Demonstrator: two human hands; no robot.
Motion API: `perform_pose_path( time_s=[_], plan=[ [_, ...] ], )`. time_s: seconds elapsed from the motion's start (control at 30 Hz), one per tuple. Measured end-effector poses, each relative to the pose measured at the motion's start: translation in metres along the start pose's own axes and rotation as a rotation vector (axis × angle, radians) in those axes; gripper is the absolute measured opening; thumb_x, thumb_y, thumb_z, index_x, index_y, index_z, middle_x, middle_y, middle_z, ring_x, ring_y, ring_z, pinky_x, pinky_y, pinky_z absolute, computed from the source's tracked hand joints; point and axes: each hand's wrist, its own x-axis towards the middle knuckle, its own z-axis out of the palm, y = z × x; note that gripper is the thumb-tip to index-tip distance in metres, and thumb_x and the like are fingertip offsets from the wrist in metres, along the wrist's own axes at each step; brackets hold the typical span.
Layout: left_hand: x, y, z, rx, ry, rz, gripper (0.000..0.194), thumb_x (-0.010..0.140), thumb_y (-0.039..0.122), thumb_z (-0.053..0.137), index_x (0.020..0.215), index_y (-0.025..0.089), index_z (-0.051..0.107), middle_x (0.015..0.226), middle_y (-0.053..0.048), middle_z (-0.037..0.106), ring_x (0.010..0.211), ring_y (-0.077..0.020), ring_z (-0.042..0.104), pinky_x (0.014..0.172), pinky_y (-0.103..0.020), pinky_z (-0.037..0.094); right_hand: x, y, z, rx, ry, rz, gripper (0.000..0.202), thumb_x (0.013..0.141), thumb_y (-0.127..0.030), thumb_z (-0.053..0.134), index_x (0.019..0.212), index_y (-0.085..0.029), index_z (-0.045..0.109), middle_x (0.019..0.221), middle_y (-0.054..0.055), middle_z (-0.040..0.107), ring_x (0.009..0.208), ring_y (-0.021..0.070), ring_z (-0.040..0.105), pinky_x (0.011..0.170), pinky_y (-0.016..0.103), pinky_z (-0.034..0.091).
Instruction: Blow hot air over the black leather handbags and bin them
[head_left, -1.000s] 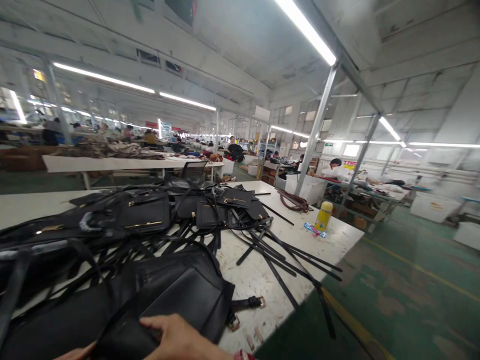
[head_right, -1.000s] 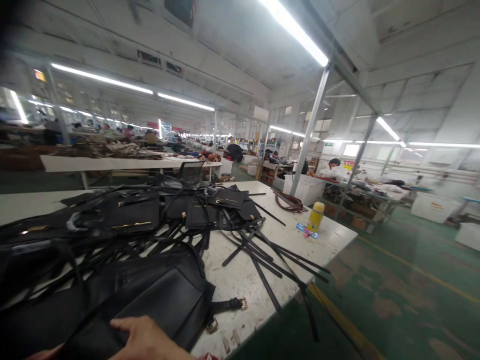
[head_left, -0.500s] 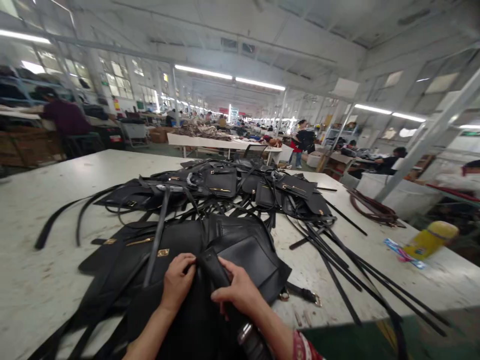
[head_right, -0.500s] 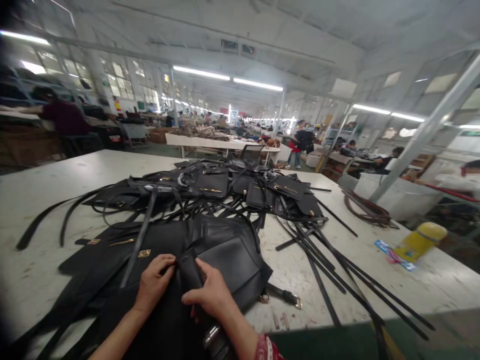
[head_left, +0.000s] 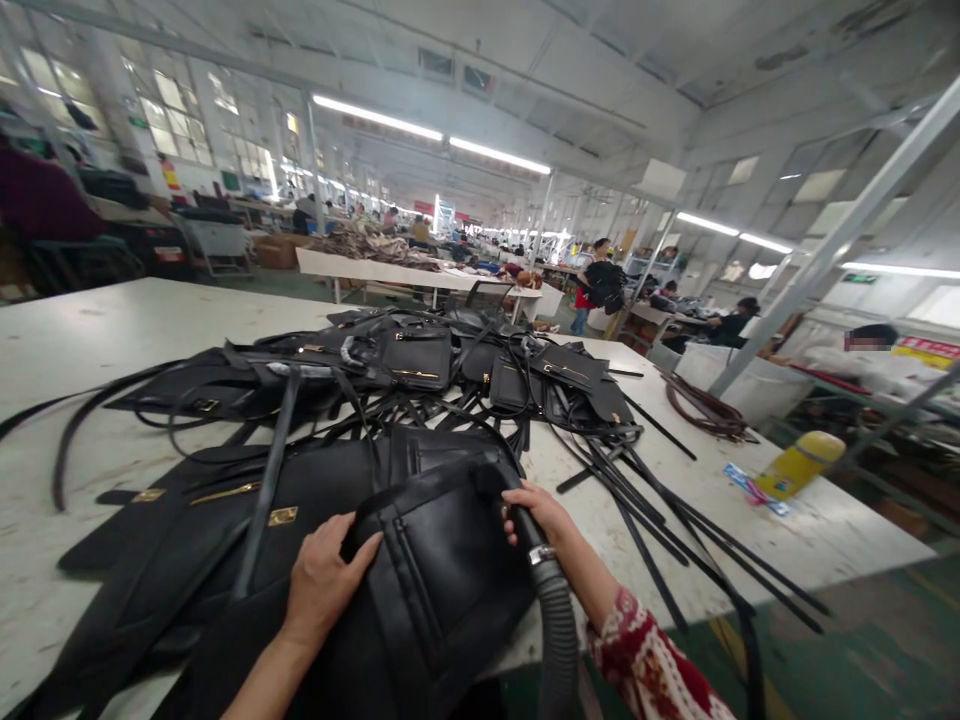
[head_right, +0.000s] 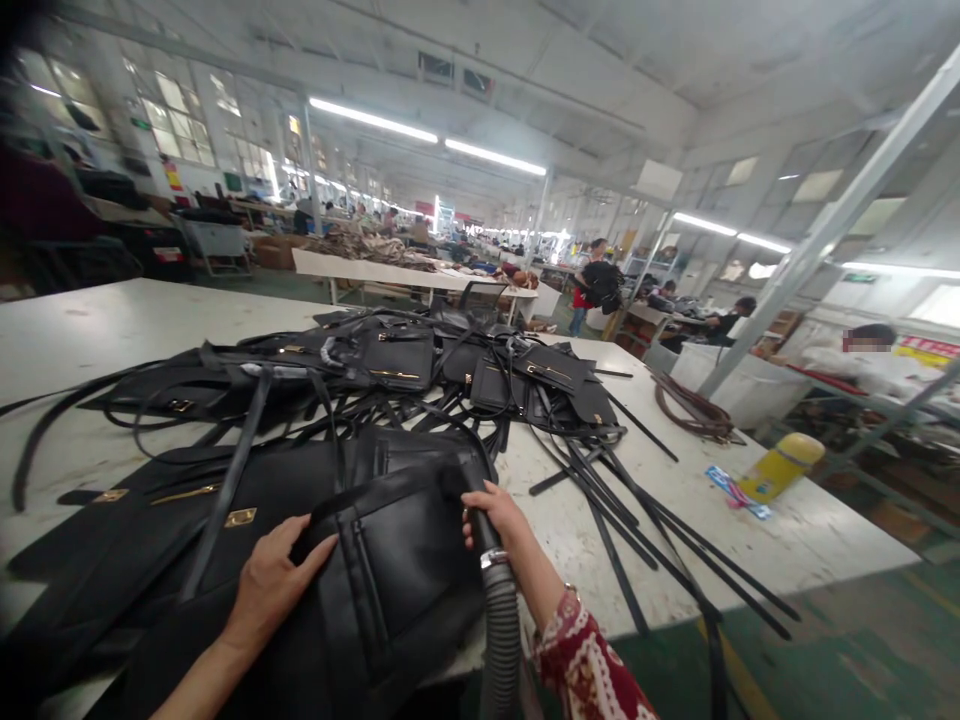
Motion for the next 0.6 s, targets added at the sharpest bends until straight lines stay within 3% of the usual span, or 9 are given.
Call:
perform_pose_path(
  time_s=[0.17, 0.3, 0.4, 0.5, 0.6],
  plan=[
    [0.0, -0.001, 0.003, 0.029, -0.026, 0.017, 0.045, 0.076, 0.054, 0.047, 0.093, 0.015, 0.061, 0.093, -0.009, 0.065, 0.084, -0.0236, 0.06, 0.079, -0.032, 0.045, 0.034, -0.012, -0.021, -0.053, -0.112, 0.147, 0.022, 0.084, -0.031, 0.052, 0.098, -0.015, 0.047, 0.064, -0.002, 0.054, 0.047, 0.0107, 0.052, 0.043, 0.023, 0.046],
    [0.0, 0.001, 0.001, 0.02, -0.047, -0.005, 0.043, 0.075, 0.054, 0.048, 0.093, 0.017, 0.062, 0.092, -0.007, 0.066, 0.084, -0.0226, 0.06, 0.078, -0.03, 0.046, 0.071, -0.03, -0.008, -0.093, -0.1, 0.169, 0.021, 0.09, -0.032, 0.048, 0.095, -0.012, 0.052, 0.069, -0.002, 0.054, 0.051, 0.0093, 0.052, 0.046, 0.022, 0.047],
    [0.001, 0.002, 0.0, 0.006, -0.066, -0.034, 0.044, 0.074, 0.055, 0.048, 0.093, 0.017, 0.061, 0.092, -0.007, 0.065, 0.083, -0.0223, 0.06, 0.076, -0.03, 0.046, 0.087, -0.04, 0.007, -0.11, -0.033, 0.094, 0.019, 0.089, -0.029, 0.05, 0.096, -0.012, 0.052, 0.07, -0.002, 0.054, 0.05, 0.0083, 0.051, 0.045, 0.02, 0.046],
    [0.002, 0.004, -0.001, -0.012, -0.084, -0.093, 0.046, 0.072, 0.056, 0.049, 0.093, 0.017, 0.06, 0.093, -0.007, 0.065, 0.083, -0.0221, 0.06, 0.076, -0.03, 0.046, 0.077, -0.04, 0.013, -0.107, 0.021, -0.012, 0.017, 0.088, -0.026, 0.051, 0.1, -0.013, 0.05, 0.067, -0.003, 0.053, 0.047, 0.0079, 0.05, 0.043, 0.02, 0.045],
    [0.003, 0.007, -0.002, -0.032, -0.111, -0.143, 0.044, 0.073, 0.056, 0.048, 0.093, 0.018, 0.06, 0.093, -0.007, 0.065, 0.083, -0.0216, 0.06, 0.076, -0.029, 0.046, 0.045, -0.027, 0.003, -0.101, -0.022, -0.046, 0.021, 0.08, -0.022, 0.055, 0.099, -0.015, 0.047, 0.061, -0.003, 0.053, 0.044, 0.0116, 0.053, 0.04, 0.023, 0.047]
  ],
)
